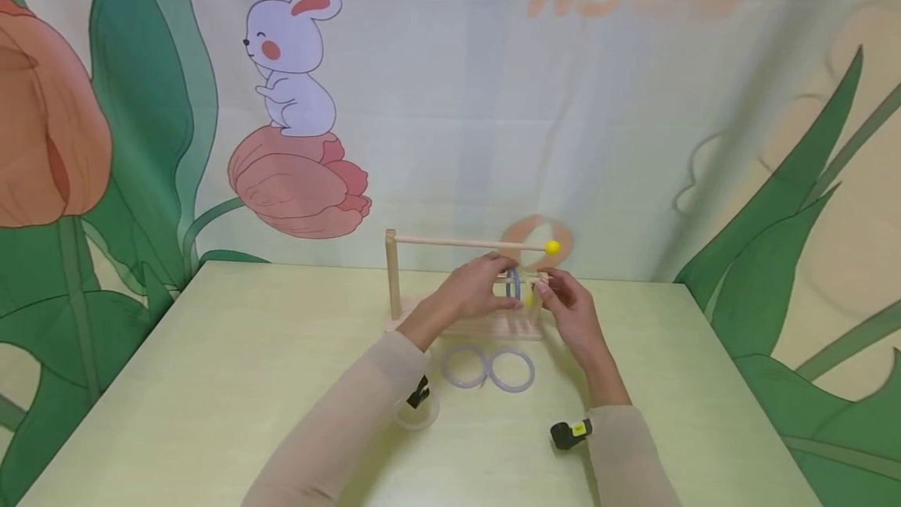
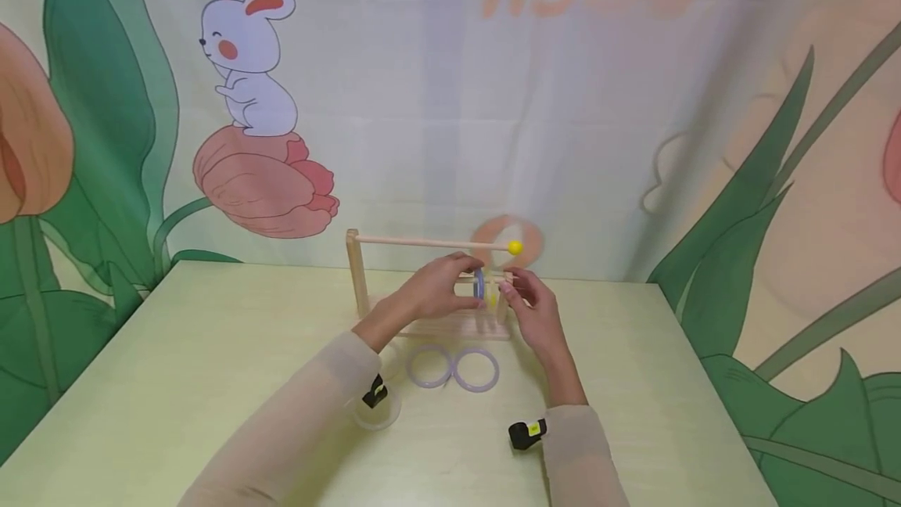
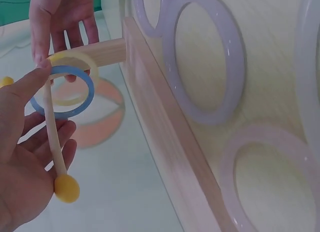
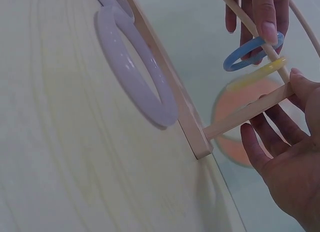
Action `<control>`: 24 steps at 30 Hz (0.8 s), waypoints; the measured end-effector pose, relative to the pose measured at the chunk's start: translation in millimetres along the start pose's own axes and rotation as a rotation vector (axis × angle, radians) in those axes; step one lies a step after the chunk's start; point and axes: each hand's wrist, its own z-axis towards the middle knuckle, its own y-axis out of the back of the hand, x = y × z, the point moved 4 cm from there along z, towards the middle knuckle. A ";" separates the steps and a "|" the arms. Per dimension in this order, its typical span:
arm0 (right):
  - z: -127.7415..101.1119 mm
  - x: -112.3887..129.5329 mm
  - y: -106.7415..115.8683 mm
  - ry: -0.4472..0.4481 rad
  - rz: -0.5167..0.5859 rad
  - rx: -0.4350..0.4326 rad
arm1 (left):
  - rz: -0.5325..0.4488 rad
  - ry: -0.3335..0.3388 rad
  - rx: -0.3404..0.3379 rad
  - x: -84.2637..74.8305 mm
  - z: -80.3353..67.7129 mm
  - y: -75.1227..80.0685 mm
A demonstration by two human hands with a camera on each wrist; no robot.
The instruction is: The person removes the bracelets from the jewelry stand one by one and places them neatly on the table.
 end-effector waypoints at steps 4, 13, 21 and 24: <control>1.6 0.3 -1.5 0.007 0.000 0.009 | -0.034 -0.007 -0.001 4.6 -1.3 6.8; 6.9 -0.3 -4.6 -0.002 0.025 0.009 | -0.029 0.022 0.002 15.2 -13.9 21.0; 6.9 1.2 -2.2 0.003 0.002 -0.001 | -0.094 0.039 0.013 27.8 -24.0 23.3; 5.9 -0.4 -0.7 -0.005 -0.005 -0.006 | -0.117 0.043 0.009 31.4 -27.5 23.4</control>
